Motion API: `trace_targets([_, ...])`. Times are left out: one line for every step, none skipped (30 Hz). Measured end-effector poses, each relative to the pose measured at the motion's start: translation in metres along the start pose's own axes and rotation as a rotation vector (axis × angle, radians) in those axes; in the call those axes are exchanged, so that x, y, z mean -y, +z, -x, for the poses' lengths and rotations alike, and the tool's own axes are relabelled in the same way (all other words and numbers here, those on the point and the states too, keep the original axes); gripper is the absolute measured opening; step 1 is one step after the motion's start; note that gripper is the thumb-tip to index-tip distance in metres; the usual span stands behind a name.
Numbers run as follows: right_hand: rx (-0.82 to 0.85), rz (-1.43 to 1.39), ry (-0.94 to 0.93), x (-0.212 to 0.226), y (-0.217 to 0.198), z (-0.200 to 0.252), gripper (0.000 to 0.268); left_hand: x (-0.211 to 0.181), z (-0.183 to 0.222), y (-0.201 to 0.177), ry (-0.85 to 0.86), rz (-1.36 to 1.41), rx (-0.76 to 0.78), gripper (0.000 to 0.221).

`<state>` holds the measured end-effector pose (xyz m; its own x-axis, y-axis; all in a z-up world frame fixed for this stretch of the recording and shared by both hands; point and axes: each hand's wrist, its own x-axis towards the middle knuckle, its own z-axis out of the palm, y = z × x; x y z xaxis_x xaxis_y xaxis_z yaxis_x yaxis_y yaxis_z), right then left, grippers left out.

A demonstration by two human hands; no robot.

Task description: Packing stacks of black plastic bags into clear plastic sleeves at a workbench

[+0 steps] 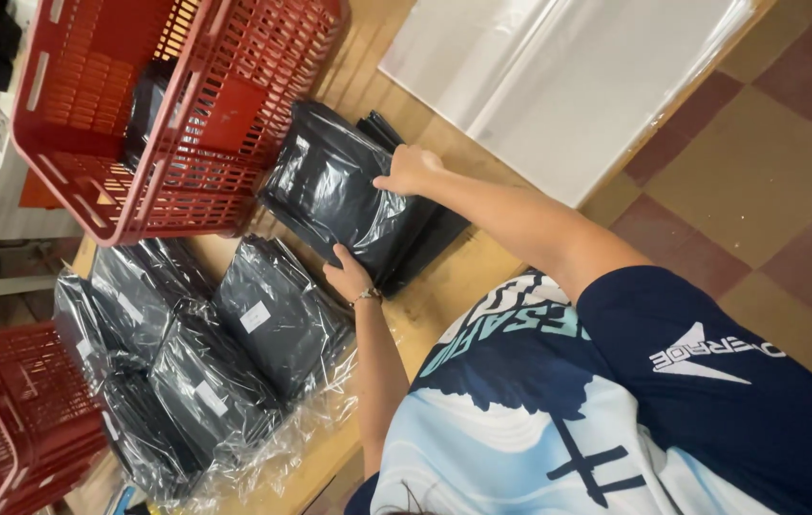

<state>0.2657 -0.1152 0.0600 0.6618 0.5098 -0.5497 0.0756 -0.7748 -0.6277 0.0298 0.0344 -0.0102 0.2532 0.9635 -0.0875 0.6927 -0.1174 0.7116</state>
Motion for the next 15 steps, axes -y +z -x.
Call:
trace_targets([-0.001, 0.000, 0.001, 0.000, -0.009, 0.003, 0.087, -0.002, -0.003, 0.005, 0.000, 0.001, 0.002, 0.070])
trace_targets([0.006, -0.044, 0.019, 0.002, -0.014, 0.009, 0.096, 0.000, -0.005, 0.005, 0.001, 0.005, 0.000, 0.069])
trace_targets([0.013, -0.088, 0.038, 0.003, -0.018, 0.014, 0.106, 0.003, -0.007, 0.005, 0.002, 0.009, -0.002, 0.068])
trace_targets([0.014, -0.085, 0.036, 0.005, -0.021, 0.018, 0.106, 0.003, -0.007, 0.004, 0.000, 0.011, -0.004, 0.068])
trace_targets([0.038, -0.088, 0.050, 0.007, -0.025, 0.021, 0.112, 0.002, -0.008, 0.004, -0.008, 0.003, 0.006, 0.069])
trace_targets([0.066, -0.091, 0.060, 0.012, -0.026, 0.026, 0.118, 0.003, -0.008, -0.001, -0.019, -0.008, 0.012, 0.070])
trace_targets([0.072, -0.088, 0.056, 0.012, -0.030, 0.029, 0.118, 0.004, -0.004, -0.001, -0.024, -0.008, 0.006, 0.070])
trace_targets([0.115, -0.084, 0.042, 0.011, -0.034, 0.031, 0.117, 0.005, -0.002, 0.000, 0.131, -0.092, -0.066, 0.068])
trace_targets([0.159, -0.080, 0.028, 0.010, -0.038, 0.033, 0.117, 0.005, 0.001, 0.001, 0.287, -0.175, -0.137, 0.066])
trace_targets([0.154, -0.081, 0.030, 0.011, -0.038, 0.033, 0.117, -0.031, 0.033, -0.010, 0.290, -0.171, -0.134, 0.066])
trace_targets([0.166, -0.076, 0.043, 0.013, -0.039, 0.034, 0.115, -0.067, 0.065, -0.023, 0.609, -0.353, -0.112, 0.089])
trace_targets([0.180, -0.068, 0.057, 0.014, -0.040, 0.035, 0.112, -0.102, 0.099, -0.035, 0.927, -0.531, -0.090, 0.113])
trace_targets([0.176, -0.066, 0.059, 0.015, -0.050, 0.043, 0.112, -0.105, 0.103, -0.015, 0.928, -0.526, -0.088, 0.113])
trace_targets([0.205, -0.069, 0.062, 0.019, -0.054, 0.054, 0.106, -0.103, 0.109, -0.002, 0.966, -0.639, -0.133, 0.114])
trace_targets([0.233, -0.071, 0.064, 0.024, -0.057, 0.065, 0.101, -0.102, 0.114, 0.010, 1.001, -0.753, -0.176, 0.116])
